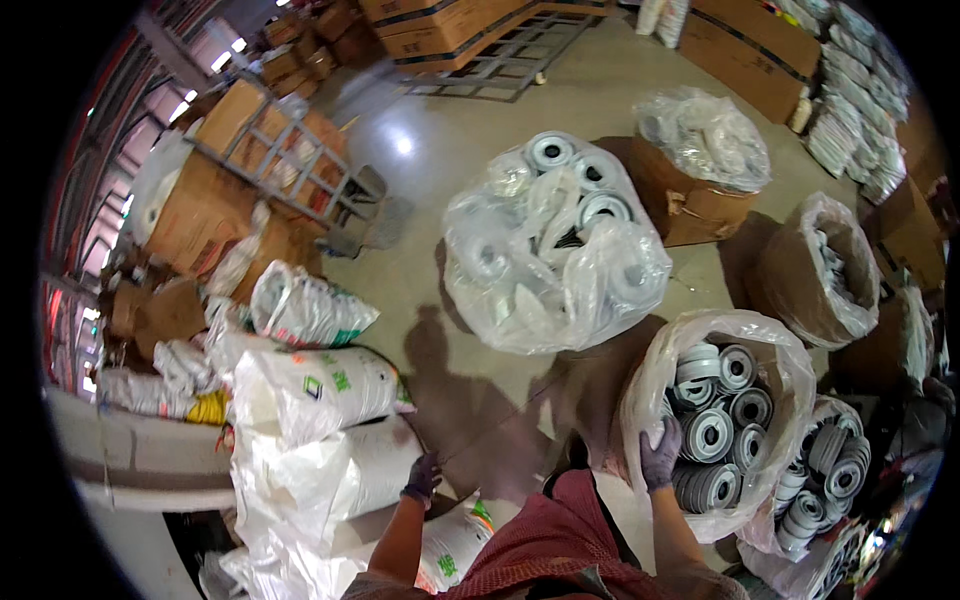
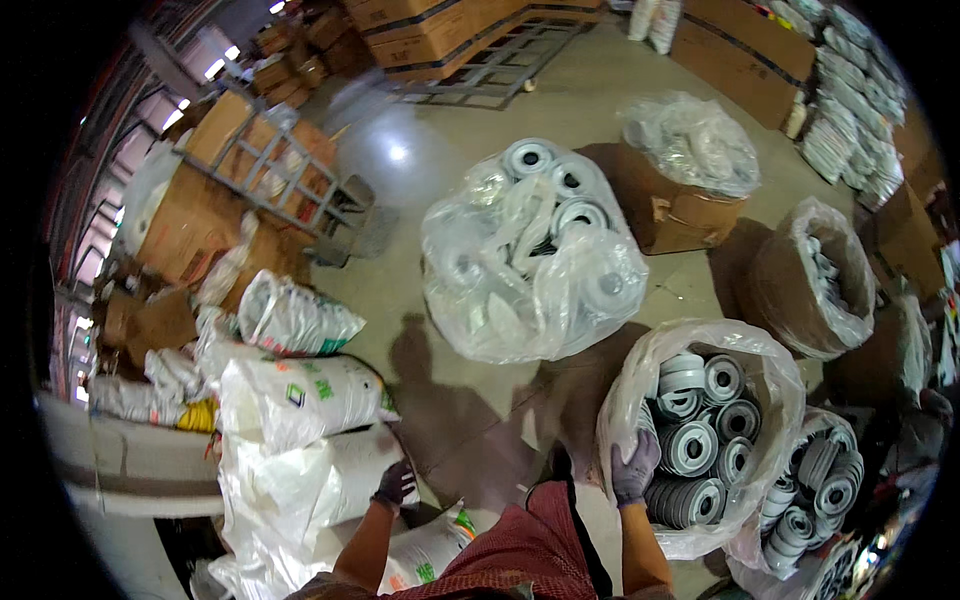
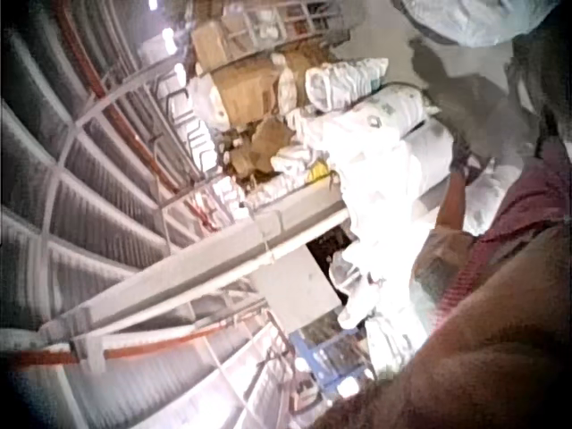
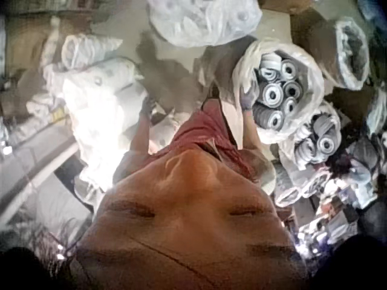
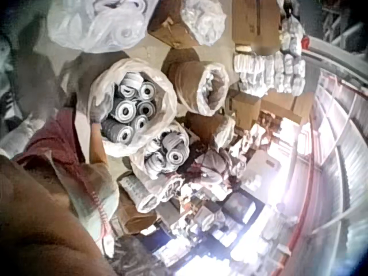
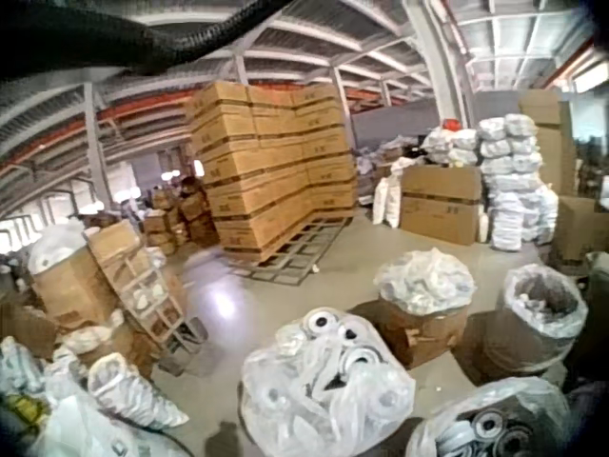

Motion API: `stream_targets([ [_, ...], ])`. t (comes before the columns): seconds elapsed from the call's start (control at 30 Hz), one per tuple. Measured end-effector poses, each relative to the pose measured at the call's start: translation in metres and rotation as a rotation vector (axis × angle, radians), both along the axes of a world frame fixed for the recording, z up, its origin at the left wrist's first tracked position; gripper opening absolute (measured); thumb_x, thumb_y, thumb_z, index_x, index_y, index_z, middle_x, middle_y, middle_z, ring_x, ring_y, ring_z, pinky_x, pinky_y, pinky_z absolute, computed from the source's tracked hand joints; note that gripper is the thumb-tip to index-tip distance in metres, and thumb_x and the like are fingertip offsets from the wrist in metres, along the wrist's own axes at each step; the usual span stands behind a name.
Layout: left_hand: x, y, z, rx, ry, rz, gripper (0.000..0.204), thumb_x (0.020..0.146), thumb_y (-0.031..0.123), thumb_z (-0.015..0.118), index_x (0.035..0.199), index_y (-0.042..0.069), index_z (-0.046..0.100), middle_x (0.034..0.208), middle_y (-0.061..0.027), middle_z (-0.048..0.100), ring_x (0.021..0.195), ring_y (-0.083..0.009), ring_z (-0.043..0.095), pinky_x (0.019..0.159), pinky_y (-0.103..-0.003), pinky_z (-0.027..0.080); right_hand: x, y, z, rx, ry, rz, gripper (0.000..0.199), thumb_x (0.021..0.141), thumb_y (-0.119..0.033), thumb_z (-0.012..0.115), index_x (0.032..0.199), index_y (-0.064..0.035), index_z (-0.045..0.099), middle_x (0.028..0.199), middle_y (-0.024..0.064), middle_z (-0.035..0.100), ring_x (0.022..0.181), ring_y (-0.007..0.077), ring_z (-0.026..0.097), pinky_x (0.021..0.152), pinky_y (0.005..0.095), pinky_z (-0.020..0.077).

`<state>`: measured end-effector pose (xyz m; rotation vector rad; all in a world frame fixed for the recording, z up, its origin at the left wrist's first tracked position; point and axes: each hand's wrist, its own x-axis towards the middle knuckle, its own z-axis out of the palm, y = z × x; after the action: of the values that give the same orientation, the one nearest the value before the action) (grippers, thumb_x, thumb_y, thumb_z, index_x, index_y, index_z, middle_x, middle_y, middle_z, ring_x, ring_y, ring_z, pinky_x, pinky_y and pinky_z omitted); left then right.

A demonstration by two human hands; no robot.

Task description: The person assembles white electric kettles in a warehouse setting. They pick up kettle bodies and lids from large plastic bags, attach the lids, and apply labels to the sides of the kettles. The finished units are placed into a cardboard box.

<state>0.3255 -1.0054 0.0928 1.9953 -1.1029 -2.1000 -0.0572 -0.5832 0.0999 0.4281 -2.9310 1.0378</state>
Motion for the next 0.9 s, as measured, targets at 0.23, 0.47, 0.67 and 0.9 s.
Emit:
stream_targets([
  [0.23,-0.286,-0.131,-0.022,0.026,-0.007,0.080,0.079,0.093,0.057,0.052,0.154,0.017,0.022,0.153,-0.0094,0.031,0.133,-0.0280,0.040,0.109,-0.050,0.034,-0.082,-0.187,-0.017,-0.804,-1.120,-0.129,0.074,0.083,-0.032,0.075,0.142,-0.0033,0.041,0.134,0.0184,0.053,0.119,0.0359,0.052,0.099,0.0402,0.0439],
  [0.47,-0.461,-0.192,-0.075,0.056,0.574,0.195,0.070,0.097,0.053,0.049,0.150,0.011,0.028,0.151,-0.0065,0.037,0.128,-0.0267,0.046,0.109,-0.045,0.037,-0.160,-0.337,-0.046,-0.622,-1.209,-0.002,0.068,0.084,-0.033,0.071,0.140,-0.0048,0.044,0.134,0.0189,0.054,0.119,0.0347,0.053,0.100,0.0397,0.0435],
  [0.67,-0.484,-0.161,-0.055,0.169,0.570,0.078,0.063,0.099,0.051,0.046,0.143,0.007,0.037,0.132,-0.0049,0.047,0.111,-0.0246,0.053,0.098,-0.042,0.042,-0.233,-0.261,-0.006,-0.202,-0.929,0.125,0.063,0.086,-0.033,0.068,0.139,-0.0061,0.047,0.134,0.0193,0.055,0.119,0.0337,0.054,0.101,0.0393,0.0432],
  [0.9,-0.501,-0.071,0.068,0.067,0.438,-1.125,0.050,0.099,0.048,0.047,0.119,0.004,0.060,0.082,-0.0040,0.068,0.071,-0.0193,0.064,0.066,-0.042,0.053,-0.349,-0.143,0.059,0.451,-0.576,-0.090,0.058,0.087,-0.033,0.064,0.137,-0.0077,0.050,0.134,0.0197,0.056,0.120,0.0325,0.055,0.102,0.0388,0.0428],
])
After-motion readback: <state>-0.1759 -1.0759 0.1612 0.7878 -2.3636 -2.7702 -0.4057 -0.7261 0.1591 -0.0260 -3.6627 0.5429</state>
